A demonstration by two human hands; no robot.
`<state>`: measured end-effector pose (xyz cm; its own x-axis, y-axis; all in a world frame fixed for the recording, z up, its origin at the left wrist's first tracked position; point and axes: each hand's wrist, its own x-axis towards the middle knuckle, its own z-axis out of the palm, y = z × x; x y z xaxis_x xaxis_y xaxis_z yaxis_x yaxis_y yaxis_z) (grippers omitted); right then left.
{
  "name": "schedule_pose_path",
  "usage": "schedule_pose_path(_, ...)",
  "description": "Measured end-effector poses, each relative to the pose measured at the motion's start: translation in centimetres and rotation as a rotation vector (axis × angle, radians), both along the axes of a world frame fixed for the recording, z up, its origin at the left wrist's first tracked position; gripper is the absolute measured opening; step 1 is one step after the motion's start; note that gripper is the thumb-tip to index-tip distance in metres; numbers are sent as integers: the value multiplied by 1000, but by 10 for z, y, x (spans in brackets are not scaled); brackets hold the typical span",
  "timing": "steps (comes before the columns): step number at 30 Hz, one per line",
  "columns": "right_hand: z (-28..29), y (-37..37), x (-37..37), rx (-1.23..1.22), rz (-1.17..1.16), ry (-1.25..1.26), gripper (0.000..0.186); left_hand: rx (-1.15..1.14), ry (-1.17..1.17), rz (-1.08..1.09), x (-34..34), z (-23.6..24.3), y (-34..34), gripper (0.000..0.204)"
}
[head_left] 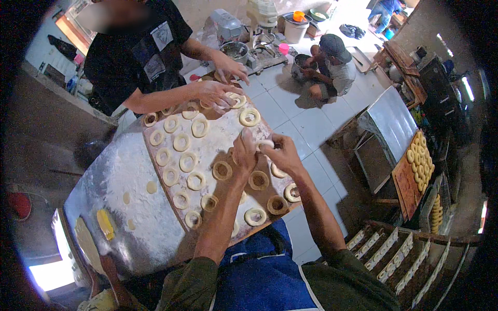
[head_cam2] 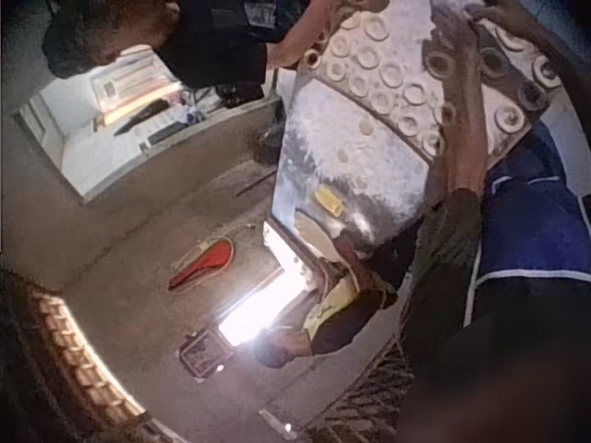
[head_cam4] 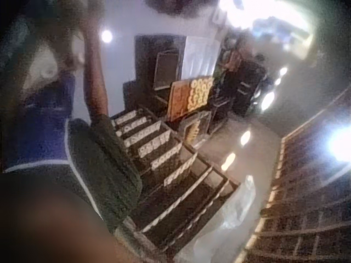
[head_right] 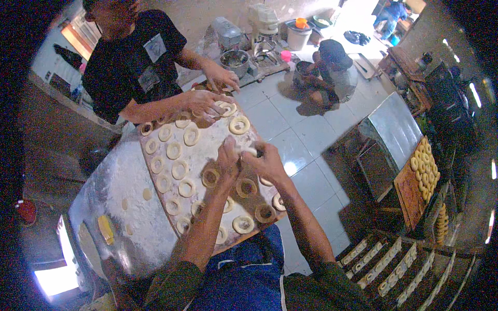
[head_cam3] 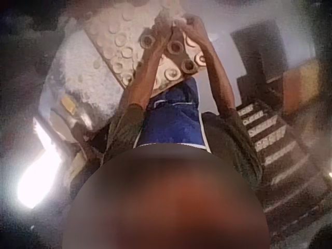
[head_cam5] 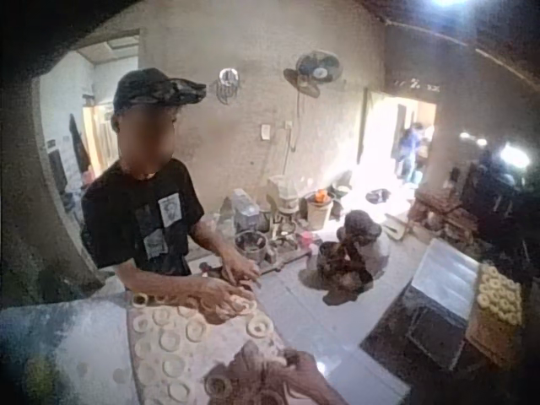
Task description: The person shapes small dough pieces into rings by hand and places them on a wooden board. They repeatedly pick up dough, form it into a circle, and arrange the finished rings on the board alongside others.
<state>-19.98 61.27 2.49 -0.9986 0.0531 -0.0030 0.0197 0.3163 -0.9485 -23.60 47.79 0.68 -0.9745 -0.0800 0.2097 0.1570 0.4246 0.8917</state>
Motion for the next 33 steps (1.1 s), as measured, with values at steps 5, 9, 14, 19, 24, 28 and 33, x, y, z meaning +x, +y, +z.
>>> schedule_pose_path(5,-21,31,-6,511,-125,49,50,-666,-140,-164,-24,19,2,26)
schedule_pose_path(9,-46,39,0,565,-117,73,43,-511,-120,-227,-21,18,-12,23)
schedule_pose_path(14,-45,21,-20,610,-147,196,40,-610,-179,-273,-13,7,-12,31)
schedule_pose_path(19,-10,-3,32,333,-209,30,32,-322,152,-72,59,2,-104,34)
schedule_pose_path(24,-4,-44,116,158,-187,-51,29,-330,-64,611,101,-10,-317,20)
schedule_pose_path(28,4,-103,132,186,4,-55,27,-876,-7,373,77,-15,-380,19)
schedule_pose_path(33,24,-218,118,104,252,26,25,-241,-108,278,113,-6,-379,27)
